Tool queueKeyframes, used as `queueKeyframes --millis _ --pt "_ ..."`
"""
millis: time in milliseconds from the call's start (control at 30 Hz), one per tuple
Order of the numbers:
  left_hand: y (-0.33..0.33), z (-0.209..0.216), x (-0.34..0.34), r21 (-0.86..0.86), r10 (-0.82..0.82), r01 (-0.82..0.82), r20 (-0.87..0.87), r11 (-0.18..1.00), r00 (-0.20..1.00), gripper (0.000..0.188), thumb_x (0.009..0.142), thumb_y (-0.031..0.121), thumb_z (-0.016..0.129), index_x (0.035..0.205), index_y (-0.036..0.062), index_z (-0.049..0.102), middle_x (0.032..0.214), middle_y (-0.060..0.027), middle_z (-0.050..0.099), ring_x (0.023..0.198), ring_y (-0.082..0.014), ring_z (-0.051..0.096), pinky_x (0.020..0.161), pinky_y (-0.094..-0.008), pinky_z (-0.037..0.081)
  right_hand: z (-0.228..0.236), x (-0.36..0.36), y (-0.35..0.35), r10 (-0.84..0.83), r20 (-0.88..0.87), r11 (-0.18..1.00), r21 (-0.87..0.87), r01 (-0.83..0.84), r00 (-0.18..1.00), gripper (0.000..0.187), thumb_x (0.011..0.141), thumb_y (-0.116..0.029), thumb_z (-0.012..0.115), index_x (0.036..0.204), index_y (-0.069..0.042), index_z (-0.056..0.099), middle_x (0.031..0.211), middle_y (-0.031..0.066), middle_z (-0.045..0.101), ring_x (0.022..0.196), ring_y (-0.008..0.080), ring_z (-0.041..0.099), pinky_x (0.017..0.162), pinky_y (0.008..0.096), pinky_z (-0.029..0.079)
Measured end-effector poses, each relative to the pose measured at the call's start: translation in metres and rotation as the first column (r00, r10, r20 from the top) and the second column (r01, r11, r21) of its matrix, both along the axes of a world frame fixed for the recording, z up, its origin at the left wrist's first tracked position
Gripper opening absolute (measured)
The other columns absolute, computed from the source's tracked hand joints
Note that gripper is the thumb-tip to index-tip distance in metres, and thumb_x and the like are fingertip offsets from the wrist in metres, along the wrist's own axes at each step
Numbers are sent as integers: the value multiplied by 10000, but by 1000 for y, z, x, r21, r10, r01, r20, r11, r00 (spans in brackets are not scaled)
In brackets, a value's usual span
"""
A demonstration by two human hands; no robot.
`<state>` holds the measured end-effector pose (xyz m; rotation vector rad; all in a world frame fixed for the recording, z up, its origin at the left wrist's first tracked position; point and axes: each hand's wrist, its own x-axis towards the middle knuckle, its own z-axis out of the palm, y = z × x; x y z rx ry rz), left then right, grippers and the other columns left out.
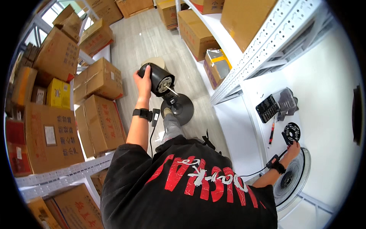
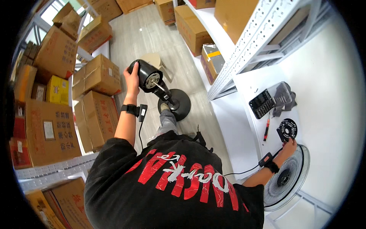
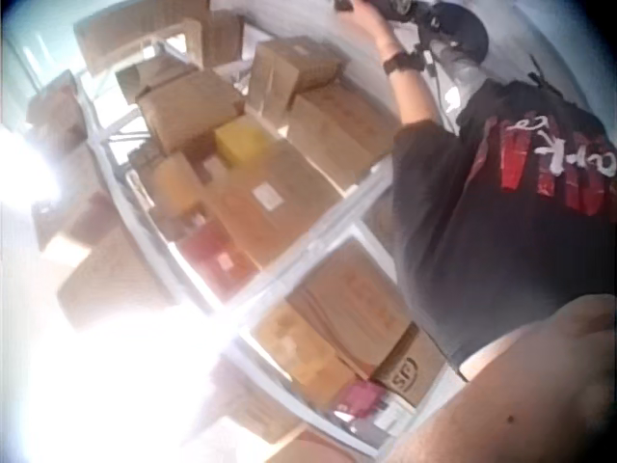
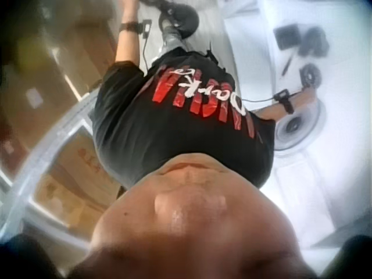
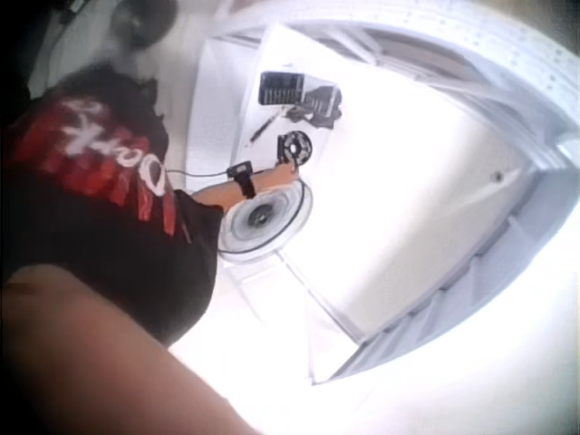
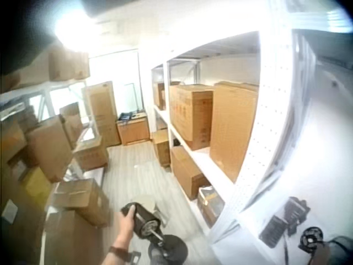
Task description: The person assembles a standing fan by attaching the motor housing to the base, inserting the fan blade, and securing the front grille with a screwdriver. The person then attaches the fan head to the stand and tightens the connection.
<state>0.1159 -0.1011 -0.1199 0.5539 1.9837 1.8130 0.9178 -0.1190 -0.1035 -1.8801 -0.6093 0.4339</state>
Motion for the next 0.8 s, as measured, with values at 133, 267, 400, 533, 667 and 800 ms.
queueKeyframes --millis 133,267,400,533,667,800 --pt "-5 -1 -1 -1 6 -6 23 1000 1000 892 873 525 690 1423 -84 343 1446 -274 352 1316 -354 416 1099 -420 361 72 -60 9 261 55 944 193 -266 964 398 927 -126 650 1287 15 557 880 45 654 644 91 580 521 233 452" --pt "-7 11 10 39 -16 22 -147 999 989 883 858 512 713 1438 -45 347 1450 -250 341 1322 -368 411 1102 -440 361 115 -163 18 568 -28 790 298 -535 823 411 951 -73 615 1335 35 516 1045 67 668 763 79 593 595 215 461" --pt "-20 35 27 -119 -209 178 -347 977 914 886 786 426 806 1408 -43 383 1403 -235 387 1304 -359 430 1097 -436 374 107 -254 37 786 -103 616 222 -756 610 420 948 -37 608 1348 34 503 1113 86 672 805 84 597 622 204 464" --pt "-18 44 33 -172 -134 75 -367 982 920 874 785 424 805 1390 -56 395 1396 -247 388 1286 -377 437 1088 -437 382 88 -338 59 918 -218 366 149 -919 330 377 946 -67 627 1300 1 517 927 60 660 722 92 586 568 218 450" --pt "-14 33 33 -168 -68 -8 -437 986 897 817 834 468 753 1388 -29 417 1388 -250 390 1258 -352 461 1078 -405 377 58 -410 76 935 -288 252 126 -959 208 344 949 -111 643 1266 -20 548 868 51 661 693 93 594 531 239 456" --pt "-21 16 25 -6 -17 17 -378 1000 926 596 940 407 647 1313 -20 462 1321 -217 463 1241 -332 457 1065 -419 372 41 -456 82 928 -364 118 90 -989 78 328 959 -115 635 1259 -8 555 873 35 642 687 79 577 554 240 453"
